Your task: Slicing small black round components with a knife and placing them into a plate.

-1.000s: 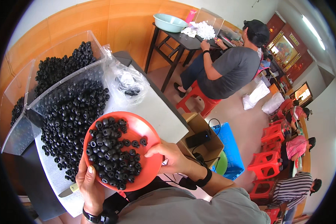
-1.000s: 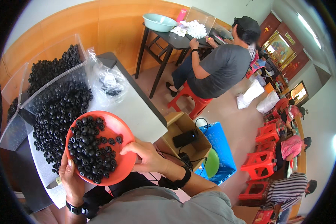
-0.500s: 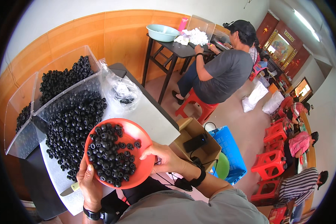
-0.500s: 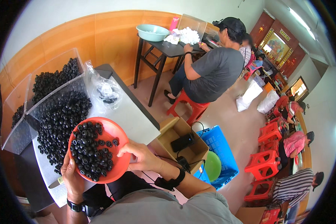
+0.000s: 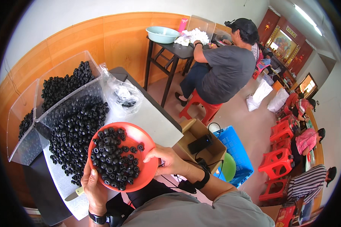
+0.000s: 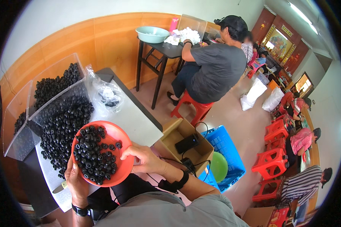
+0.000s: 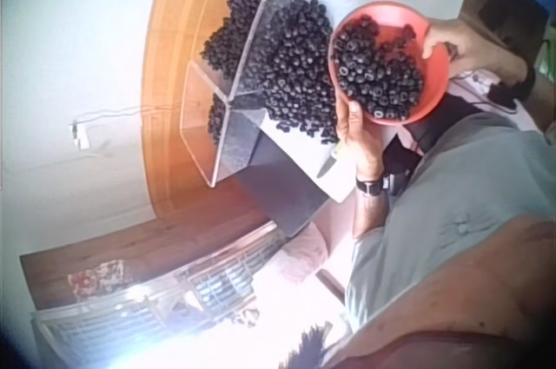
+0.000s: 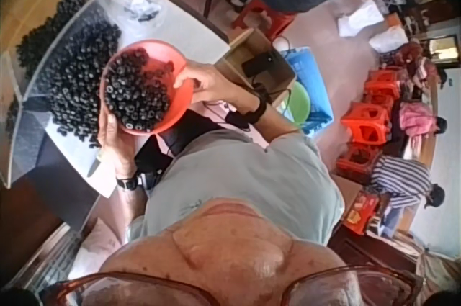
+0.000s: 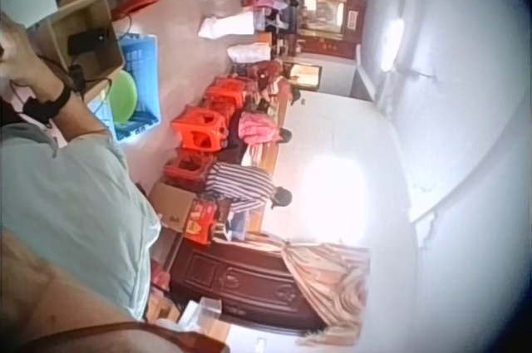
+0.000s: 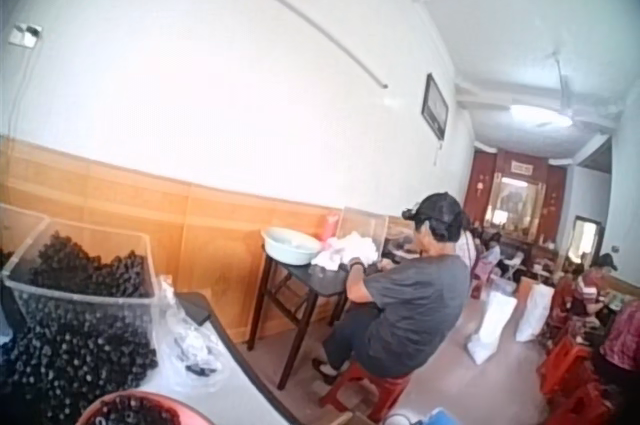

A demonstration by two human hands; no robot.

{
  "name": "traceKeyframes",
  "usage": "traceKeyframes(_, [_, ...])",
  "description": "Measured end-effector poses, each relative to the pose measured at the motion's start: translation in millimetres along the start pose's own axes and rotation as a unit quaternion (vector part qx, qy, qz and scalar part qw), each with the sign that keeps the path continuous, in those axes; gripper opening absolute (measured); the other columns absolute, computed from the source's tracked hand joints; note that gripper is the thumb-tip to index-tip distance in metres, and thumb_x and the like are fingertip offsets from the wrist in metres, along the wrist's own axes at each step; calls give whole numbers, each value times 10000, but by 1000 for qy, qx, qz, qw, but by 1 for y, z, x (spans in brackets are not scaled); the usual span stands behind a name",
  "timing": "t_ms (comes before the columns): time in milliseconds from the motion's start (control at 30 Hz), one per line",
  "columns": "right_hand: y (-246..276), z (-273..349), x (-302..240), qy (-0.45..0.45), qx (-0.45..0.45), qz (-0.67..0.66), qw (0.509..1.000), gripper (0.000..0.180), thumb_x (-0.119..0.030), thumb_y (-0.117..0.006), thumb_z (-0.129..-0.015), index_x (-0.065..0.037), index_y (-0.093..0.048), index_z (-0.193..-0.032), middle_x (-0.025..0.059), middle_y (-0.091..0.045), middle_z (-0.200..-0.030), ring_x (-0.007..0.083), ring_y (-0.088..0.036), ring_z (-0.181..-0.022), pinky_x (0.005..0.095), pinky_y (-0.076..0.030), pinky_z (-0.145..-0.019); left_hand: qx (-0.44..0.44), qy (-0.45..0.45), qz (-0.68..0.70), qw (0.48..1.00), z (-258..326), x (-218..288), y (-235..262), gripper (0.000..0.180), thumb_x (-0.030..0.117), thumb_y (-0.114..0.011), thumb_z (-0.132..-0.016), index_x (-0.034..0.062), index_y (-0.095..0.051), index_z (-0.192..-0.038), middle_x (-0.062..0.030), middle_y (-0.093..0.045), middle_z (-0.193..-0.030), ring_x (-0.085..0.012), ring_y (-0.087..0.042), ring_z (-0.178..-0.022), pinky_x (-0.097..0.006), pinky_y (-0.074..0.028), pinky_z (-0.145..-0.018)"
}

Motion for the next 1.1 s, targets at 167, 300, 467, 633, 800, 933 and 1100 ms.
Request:
traceKeyframes(167, [-1,1,2,7,1,0,1000,381,-133,-829,-732,-81,-631,-1053,53,-650,-1081,220,-643,-1005,331,-500,-881,1,10,21,1000,0,1,1,657,267,-663,-960,-78,-434,-1470,-162,-577,-1412,-247,-558,-1280,-375,-397,-1130])
traceKeyframes(300, [-2,0,0,6,4,-5,1000,379,-112,-821,-722,-79,-632,-1049,53,-650,-1078,223,-645,-1005,332,-501,-878,1,-1,17,1000,0,0,2,641,250,-658,-962,-74,-440,-1470,-161,-576,-1415,-246,-559,-1279,-372,-396,-1129])
traceKeyframes(467, [-1,-1,-1,9,8,0,1000,369,-95,-814,-719,-77,-634,-1040,55,-651,-1073,223,-648,-996,331,-505,-857,-4,0,19,1000,0,0,2,618,224,-647,-966,-68,-443,-1471,-162,-579,-1413,-249,-556,-1284,-371,-390,-1133])
traceKeyframes(633, [-2,0,2,34,18,11,999,351,-78,-805,-727,-75,-637,-1035,63,-649,-1067,223,-646,-978,325,-508,-828,-17,-9,13,1000,-1,-1,0,625,228,-648,-964,-76,-440,-1469,-163,-579,-1413,-248,-556,-1283,-371,-389,-1133])
traceKeyframes(800, [-4,2,1,18,26,-3,1000,335,-57,-805,-735,-74,-636,-1024,59,-646,-1078,202,-640,-971,317,-516,-770,-22,-25,-22,999,-2,-4,1,668,315,-647,-964,-73,-439,-1467,-151,-586,-1403,-245,-568,-1274,-377,-411,-1118])
traceKeyframes(933, [-8,1,5,49,48,-23,997,343,-52,-826,-727,-70,-631,-1009,40,-639,-1069,166,-627,-949,297,-505,-735,-26,-24,1,999,-2,-4,3,626,248,-655,-960,-91,-456,-1447,-167,-587,-1398,-251,-570,-1258,-372,-402,-1118])
traceKeyframes(1100, [-11,-1,19,94,66,-44,992,351,-69,-846,-716,-68,-628,-991,32,-637,-1046,157,-623,-930,292,-500,-755,-47,-40,-37,997,-2,-3,4,664,323,-637,-972,-89,-442,-1455,-161,-589,-1395,-248,-574,-1263,-375,-412,-1114])
Point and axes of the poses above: each hand's wrist, its own z-axis away from the middle knuckle, its own y-axis out of the back of the hand, x = y × z, the point moved 1 cm from there along -z, towards the middle knuckle
